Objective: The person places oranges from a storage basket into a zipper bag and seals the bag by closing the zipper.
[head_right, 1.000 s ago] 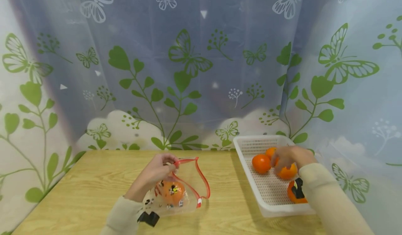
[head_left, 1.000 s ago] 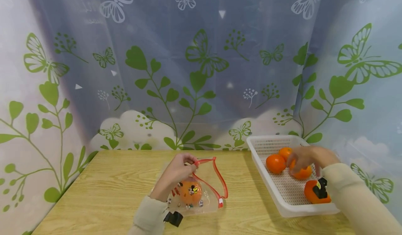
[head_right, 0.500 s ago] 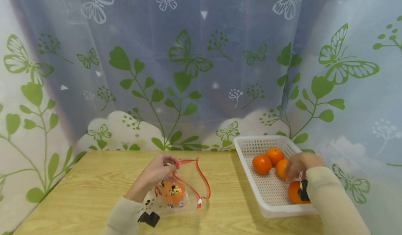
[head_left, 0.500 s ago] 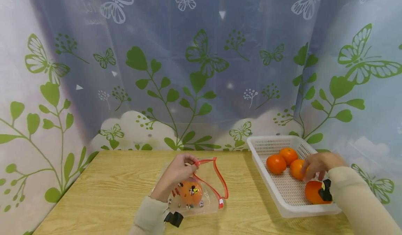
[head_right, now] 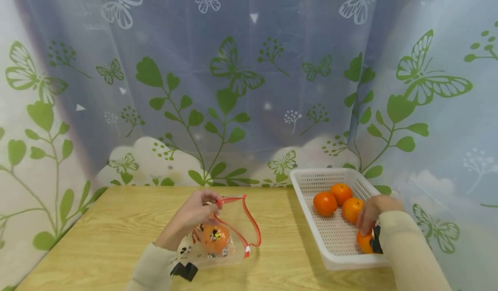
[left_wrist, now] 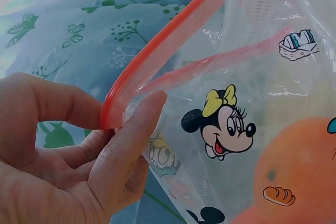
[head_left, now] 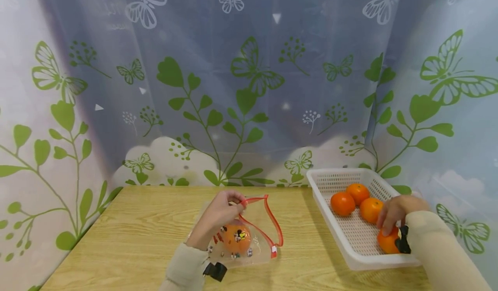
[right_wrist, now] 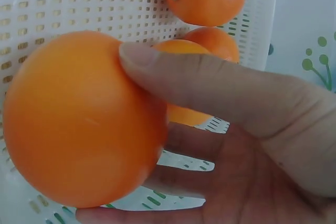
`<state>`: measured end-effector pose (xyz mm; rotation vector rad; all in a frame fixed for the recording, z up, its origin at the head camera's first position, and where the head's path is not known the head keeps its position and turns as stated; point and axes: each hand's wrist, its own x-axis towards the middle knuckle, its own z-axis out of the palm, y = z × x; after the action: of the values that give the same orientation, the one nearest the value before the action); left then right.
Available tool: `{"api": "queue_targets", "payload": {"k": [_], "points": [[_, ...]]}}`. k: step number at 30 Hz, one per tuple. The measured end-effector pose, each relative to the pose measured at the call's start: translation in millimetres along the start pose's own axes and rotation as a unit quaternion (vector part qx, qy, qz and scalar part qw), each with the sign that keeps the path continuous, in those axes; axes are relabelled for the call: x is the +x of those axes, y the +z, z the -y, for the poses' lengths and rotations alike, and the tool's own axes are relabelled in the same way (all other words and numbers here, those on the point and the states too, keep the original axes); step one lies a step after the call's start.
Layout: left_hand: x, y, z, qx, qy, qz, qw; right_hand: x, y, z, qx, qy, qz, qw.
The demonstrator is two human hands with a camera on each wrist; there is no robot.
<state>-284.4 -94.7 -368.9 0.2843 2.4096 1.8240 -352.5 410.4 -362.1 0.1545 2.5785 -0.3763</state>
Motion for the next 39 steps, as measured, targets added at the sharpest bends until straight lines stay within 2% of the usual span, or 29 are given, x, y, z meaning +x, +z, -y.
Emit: {"api": "queue_targets", "payload": {"k": [6,9,12,14,16,27,39], "points": [[0.0,0.6,0.3,-0.003,0.005,0.001,1.0000,0.9,-2.1,1.7,0.007,-0.035,0.033,0.999],[-0.1,1.0,0.2,0.000,0.006,0.001,1.0000,0.1,-4.2,3.2,0.079,-0.053,0.048,0.994],[-0.1,1.1,0.2,0.002,0.004,0.001,1.0000,1.2,-8.5,2.8,0.147,-0.084,0.058,0.984],[-0.1,1.1,0.0,0.003,0.003,0.000,1.0000,1.4,-10.9,1.8,0.175,-0.105,0.061,0.977],[0.0,1.2,-0.1,0.003,0.002,0.000,1.0000,0.7,-13.2,2.0,0.171,-0.132,0.062,0.974],[-1.9,2.5,-1.2,0.003,-0.002,-0.002,1.0000,-4.6,-10.7,9.5,0.183,-0.171,0.037,0.967],[-0.6,2.1,0.5,0.003,0.004,0.001,1.0000,-7.4,-11.4,25.1,0.195,-0.247,0.022,0.949]]}}
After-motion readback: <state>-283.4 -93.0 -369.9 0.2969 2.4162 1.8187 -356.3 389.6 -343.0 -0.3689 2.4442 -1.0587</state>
